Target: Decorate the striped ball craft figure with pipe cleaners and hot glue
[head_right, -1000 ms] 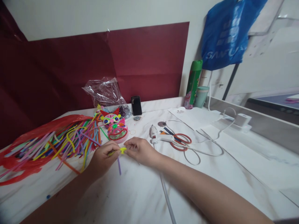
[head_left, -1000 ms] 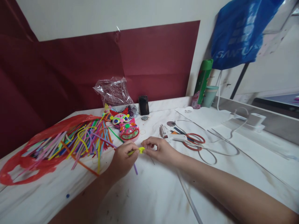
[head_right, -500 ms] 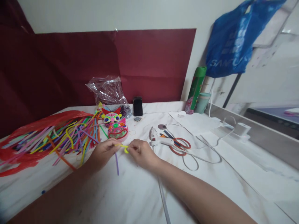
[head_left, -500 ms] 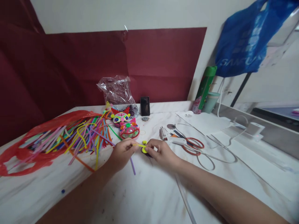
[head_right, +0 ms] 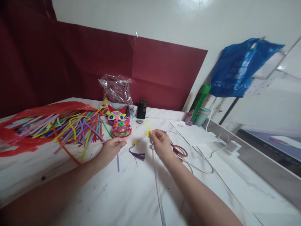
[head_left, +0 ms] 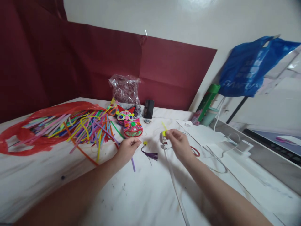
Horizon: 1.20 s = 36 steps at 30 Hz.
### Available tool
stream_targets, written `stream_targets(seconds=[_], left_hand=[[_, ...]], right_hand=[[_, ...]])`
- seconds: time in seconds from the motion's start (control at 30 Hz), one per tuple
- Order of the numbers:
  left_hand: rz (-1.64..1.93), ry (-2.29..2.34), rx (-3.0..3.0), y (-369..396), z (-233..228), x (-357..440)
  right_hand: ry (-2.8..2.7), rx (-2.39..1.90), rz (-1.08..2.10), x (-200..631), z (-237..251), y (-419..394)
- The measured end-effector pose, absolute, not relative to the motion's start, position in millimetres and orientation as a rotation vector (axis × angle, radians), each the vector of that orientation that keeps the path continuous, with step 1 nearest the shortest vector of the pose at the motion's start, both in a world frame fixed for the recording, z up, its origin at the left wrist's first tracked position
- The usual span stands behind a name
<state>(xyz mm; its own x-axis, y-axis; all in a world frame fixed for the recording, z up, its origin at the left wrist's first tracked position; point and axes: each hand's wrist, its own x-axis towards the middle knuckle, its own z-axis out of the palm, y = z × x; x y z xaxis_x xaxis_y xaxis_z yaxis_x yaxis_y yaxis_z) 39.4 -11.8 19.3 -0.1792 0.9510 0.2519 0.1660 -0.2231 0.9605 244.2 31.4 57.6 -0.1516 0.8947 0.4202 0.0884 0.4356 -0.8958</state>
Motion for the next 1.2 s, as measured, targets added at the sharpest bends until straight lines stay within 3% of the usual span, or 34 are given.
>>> stream_targets(seconds=[0.33, 0.73, 0.83, 1.03, 1.2], left_hand=[[1.265, 1.150, 1.334, -25.8, 17.1, 54.6], [1.216, 1.191, 1.380, -27.4, 8.4, 62.8], [1.217, 1.187, 1.452, -26.8, 7.0, 62.1], [1.358, 1.266, 1.615, -26.4, 10.2, 57.9], [1.369, 1.241, 2.214, -33.8, 22.9, 51.6]], right_hand=[[-1.602, -0.880, 1.145, 212.3, 10.3, 7.7], [-1.682, -0.860, 1.205, 209.2, 2.0, -6.2], [-1.753, -0.866, 1.096, 211.9, 2.3, -5.3], [-2.055, -0.793, 0.530, 218.0, 6.3, -6.6], [-2.071, -0.737, 0.491, 216.7, 7.6, -11.9]])
